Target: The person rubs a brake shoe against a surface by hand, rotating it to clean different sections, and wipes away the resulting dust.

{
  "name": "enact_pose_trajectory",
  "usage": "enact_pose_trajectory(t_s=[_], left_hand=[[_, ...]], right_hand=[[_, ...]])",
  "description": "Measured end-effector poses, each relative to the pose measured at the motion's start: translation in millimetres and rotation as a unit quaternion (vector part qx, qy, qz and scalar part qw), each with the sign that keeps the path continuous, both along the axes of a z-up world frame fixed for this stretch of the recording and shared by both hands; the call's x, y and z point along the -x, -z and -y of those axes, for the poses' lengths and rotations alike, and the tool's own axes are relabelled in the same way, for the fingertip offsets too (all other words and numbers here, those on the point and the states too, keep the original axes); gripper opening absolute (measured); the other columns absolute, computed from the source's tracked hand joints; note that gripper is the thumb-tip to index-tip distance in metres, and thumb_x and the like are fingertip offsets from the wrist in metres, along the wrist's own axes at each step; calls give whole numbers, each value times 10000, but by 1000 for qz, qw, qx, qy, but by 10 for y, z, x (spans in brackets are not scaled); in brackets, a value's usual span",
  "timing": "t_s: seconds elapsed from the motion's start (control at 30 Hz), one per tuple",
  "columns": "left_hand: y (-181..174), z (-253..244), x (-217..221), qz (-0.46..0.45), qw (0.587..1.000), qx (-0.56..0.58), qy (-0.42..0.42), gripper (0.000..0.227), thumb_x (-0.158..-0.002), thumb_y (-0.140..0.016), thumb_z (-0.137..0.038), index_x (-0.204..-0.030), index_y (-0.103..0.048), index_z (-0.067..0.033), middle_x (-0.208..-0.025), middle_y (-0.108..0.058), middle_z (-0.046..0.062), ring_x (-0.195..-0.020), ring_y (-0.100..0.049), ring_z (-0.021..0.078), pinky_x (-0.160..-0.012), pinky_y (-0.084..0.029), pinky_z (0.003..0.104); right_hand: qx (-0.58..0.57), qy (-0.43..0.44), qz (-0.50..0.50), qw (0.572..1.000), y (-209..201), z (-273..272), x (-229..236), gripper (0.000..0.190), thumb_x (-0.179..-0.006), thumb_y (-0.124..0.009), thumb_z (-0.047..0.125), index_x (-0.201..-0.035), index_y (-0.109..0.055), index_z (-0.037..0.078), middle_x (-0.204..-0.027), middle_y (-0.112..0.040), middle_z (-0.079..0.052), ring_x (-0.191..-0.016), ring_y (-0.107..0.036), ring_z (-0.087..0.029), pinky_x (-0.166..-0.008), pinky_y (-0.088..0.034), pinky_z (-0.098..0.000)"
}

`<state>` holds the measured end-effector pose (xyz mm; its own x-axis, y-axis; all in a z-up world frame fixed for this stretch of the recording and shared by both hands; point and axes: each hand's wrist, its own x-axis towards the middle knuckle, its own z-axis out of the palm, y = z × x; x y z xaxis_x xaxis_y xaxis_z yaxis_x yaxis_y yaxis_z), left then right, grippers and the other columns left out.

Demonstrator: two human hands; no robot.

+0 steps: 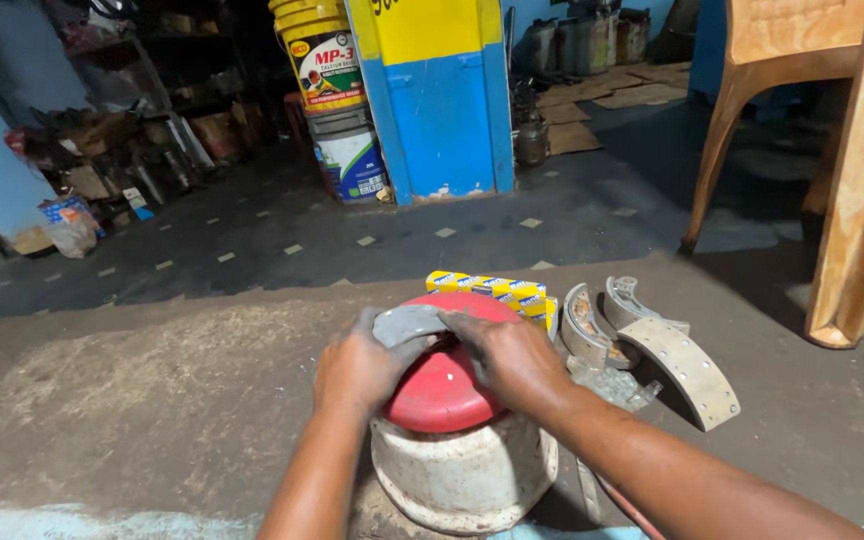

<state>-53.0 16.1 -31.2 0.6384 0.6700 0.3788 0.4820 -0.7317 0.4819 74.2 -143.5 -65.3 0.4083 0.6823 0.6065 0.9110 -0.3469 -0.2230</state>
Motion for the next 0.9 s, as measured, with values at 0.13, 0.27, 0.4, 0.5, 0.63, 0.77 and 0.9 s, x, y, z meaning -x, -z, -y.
enact_pose_trajectory(t_s=[0.13,0.27,0.4,0.5,0.63,0.77,0.9], left_hand=[[16,179,-35,47,994,-96,11,772,-683,-832,-638,-1197,-644,-93,-1177,-697,203,-1083,-673,416,-923,-541,512],[-157,299,-307,53,990,-103,75,749,-681,-844,-576,-1211,-622,-97,-1179,-694,172,-1119,-655,393,-926,-527,517],[-183,235,-382,69,978,-128,148,720,-647,-886,-415,-1236,-612,-105,-1258,-640,177,-1217,-560,391,-970,-476,511],[-104,238,-400,84,986,-63,128,602,-700,-829,-380,-1238,-636,-191,-1277,-663,115,-1263,-551,350,-1020,-479,479],[-30,272,-428,92,986,-98,94,639,-684,-847,-387,-1264,-636,-223,-1225,-659,154,-1188,-585,387,-973,-495,497],[-23,229,-352,91,988,-91,86,654,-705,-846,-468,-1245,-630,-168,-1218,-682,165,-1111,-649,409,-922,-527,509],[-60,212,-407,82,990,-83,79,711,-701,-860,-559,-1202,-624,-111,-1219,-682,186,-1095,-661,421,-901,-530,517]], right_hand=[[-87,17,-84,992,-12,80,27,387,-869,-653,203,-1241,-733,267,-960,-749,-172,-816,-720,-393,-732,-569,-498],[-128,19,-100,987,-187,174,-152,380,-887,-632,196,-1250,-733,239,-977,-749,-187,-860,-708,-405,-759,-559,-490],[-102,47,-189,976,-175,220,-286,386,-916,-607,217,-1284,-718,259,-952,-739,-202,-850,-727,-390,-786,-563,-473],[-124,-7,-97,988,-96,190,-340,386,-893,-635,203,-1270,-720,202,-1017,-726,-213,-888,-703,-421,-780,-560,-487],[-86,18,-48,995,-126,192,-332,408,-858,-661,220,-1260,-729,242,-1017,-743,-185,-883,-710,-412,-801,-563,-499],[-37,62,-51,996,-124,182,-225,436,-873,-673,230,-1307,-691,271,-1013,-739,-185,-865,-713,-411,-799,-568,-506],[-97,-12,51,994,-85,233,-234,587,-787,-644,127,-1371,-650,185,-1100,-737,-195,-838,-708,-433,-736,-565,-526]])
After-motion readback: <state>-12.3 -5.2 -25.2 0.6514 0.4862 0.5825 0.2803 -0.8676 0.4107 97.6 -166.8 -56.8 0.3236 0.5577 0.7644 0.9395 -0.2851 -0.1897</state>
